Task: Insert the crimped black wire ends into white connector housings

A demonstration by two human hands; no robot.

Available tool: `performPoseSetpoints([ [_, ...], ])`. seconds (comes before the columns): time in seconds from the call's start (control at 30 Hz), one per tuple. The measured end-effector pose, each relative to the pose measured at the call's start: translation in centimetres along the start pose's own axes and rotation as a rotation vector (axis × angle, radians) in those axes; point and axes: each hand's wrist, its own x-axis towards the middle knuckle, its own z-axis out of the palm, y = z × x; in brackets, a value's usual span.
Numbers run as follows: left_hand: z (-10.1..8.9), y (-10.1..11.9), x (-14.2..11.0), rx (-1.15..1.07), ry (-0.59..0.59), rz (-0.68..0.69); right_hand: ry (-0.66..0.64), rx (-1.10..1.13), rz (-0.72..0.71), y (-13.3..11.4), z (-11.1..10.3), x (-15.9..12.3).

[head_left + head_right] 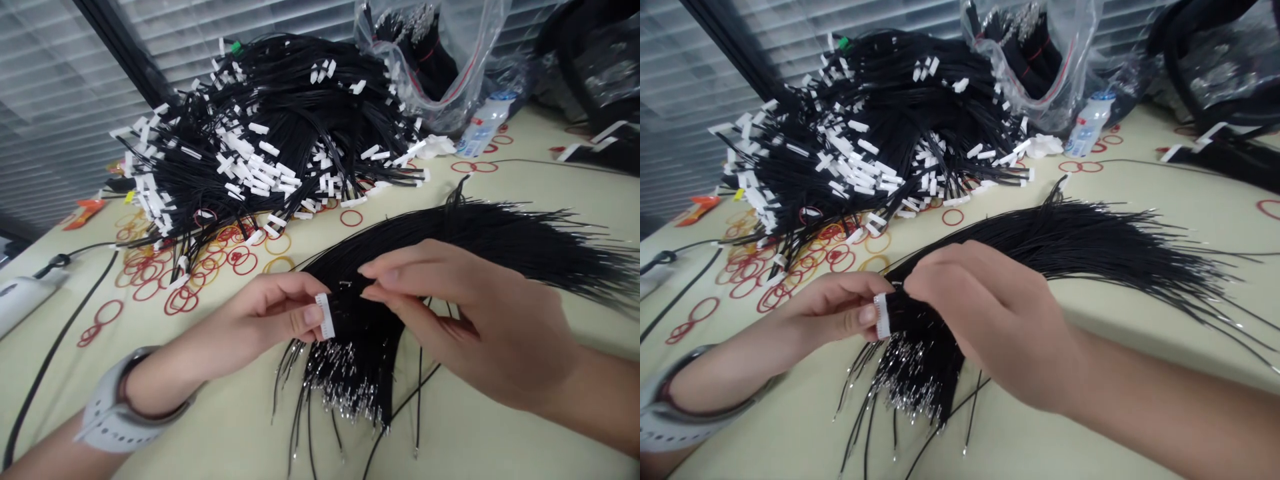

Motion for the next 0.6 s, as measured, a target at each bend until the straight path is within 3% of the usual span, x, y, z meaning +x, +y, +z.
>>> performPoseSetpoints([
  [0.13, 0.1, 0.0, -0.1, 0.045, 0.002, 0.001, -0.127, 0.007, -0.106, -0.2, 0.0, -0.6],
  [0.3, 0.2, 0.2, -0.2, 0.097, -0.010, -0.005, -0.146, -0.038, -0.166, -0.4, -0.1, -0.7],
  [0.6, 0.1, 0.2, -0.2, 0.106, -0.032, -0.032, -0.129, -0.122, -0.099, -0.8, 0.1, -1.2],
])
